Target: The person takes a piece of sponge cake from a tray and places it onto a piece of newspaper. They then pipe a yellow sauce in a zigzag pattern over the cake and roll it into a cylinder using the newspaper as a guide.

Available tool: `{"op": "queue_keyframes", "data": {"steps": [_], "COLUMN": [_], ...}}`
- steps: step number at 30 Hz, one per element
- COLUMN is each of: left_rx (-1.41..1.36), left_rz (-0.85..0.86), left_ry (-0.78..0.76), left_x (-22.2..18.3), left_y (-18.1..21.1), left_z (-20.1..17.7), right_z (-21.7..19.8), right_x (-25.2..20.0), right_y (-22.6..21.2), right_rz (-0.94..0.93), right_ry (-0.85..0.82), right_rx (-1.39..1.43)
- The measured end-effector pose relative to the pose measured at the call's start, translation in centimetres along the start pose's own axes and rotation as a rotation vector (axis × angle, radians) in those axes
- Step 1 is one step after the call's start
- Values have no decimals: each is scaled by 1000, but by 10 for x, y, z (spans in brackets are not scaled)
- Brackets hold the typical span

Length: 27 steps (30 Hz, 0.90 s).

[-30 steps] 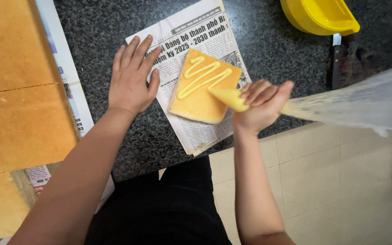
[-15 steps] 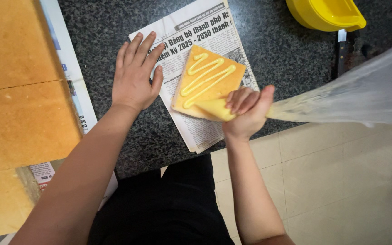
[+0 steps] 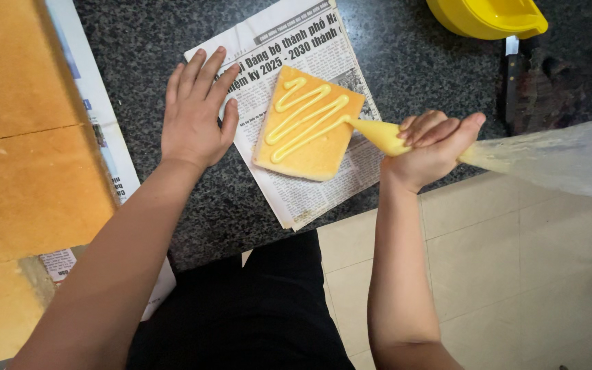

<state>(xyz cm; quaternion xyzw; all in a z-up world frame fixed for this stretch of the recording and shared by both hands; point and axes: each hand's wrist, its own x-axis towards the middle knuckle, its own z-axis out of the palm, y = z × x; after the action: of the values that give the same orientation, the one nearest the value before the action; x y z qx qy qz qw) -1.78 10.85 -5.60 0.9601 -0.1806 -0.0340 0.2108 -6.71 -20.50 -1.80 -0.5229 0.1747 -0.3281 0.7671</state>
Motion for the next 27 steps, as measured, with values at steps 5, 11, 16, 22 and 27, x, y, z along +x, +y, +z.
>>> {"op": "queue_keyframes", "data": {"steps": [5, 11, 16, 22, 27], "left_rx": [-1, -5, 6, 12, -4], "left_rz": [-2, -4, 3, 11, 5], "left_ry": [0, 1, 12, 12, 13], "left_x": [-1, -1, -1, -1, -2], "left_y": [1, 0, 0, 0, 0], "left_z": [0, 1, 2, 1, 1], "right_z": [1, 12, 12, -5, -16], "right_x": [-20, -57, -68, -42, -33], "right_y": [-1, 0, -1, -3, -7], "right_rz": [-25, 61, 163, 67, 69], "right_ry": [-34, -120, -140, -48, -15], "right_rx": [-132, -71, 32, -114, -72]}}
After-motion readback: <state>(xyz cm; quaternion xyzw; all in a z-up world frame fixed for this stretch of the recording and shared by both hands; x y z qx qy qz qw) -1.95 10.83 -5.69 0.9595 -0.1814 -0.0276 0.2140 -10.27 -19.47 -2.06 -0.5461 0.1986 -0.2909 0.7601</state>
